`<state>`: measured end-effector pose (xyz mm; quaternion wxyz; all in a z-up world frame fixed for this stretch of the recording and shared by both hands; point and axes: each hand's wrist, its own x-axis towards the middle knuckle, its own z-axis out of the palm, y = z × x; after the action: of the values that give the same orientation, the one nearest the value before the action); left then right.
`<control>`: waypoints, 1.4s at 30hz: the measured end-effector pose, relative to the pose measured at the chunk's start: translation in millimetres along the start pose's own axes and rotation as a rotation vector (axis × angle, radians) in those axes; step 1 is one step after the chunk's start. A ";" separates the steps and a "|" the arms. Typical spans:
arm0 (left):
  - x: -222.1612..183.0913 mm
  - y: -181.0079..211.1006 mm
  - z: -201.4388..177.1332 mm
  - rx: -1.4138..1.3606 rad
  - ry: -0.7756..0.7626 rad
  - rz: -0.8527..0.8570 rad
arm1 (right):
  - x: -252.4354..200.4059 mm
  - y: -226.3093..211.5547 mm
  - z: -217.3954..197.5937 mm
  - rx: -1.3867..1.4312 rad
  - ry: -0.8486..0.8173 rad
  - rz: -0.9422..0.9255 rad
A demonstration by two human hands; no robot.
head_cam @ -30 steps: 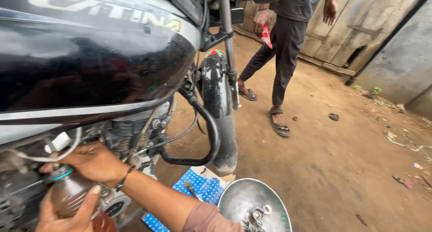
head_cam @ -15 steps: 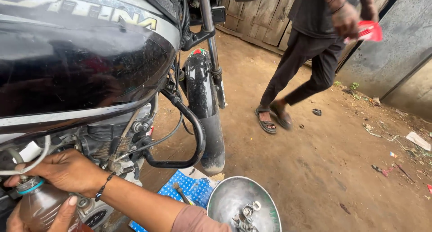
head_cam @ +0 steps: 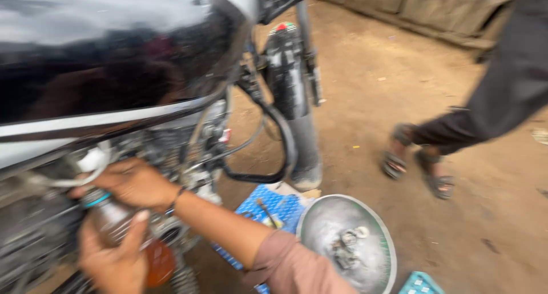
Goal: Cleaning a motorcycle carburetor and engine parts using fuel from a bottle.
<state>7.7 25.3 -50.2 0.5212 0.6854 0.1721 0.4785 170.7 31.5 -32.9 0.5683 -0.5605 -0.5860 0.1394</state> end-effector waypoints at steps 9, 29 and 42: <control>0.9 40.0 9.5 -0.033 0.153 -0.094 | 3.7 -63.3 -8.5 0.615 0.049 0.275; -0.5 39.1 10.8 -0.158 0.105 -0.135 | 1.6 -77.4 -13.4 0.647 0.041 0.327; 1.0 53.4 10.3 -0.182 0.107 -0.163 | 1.1 -82.8 -17.5 0.618 0.084 0.373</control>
<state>2.8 -0.8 -2.8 0.6084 0.5925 0.2108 0.4841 144.0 -3.5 39.4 0.6991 -0.4648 -0.3804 0.3880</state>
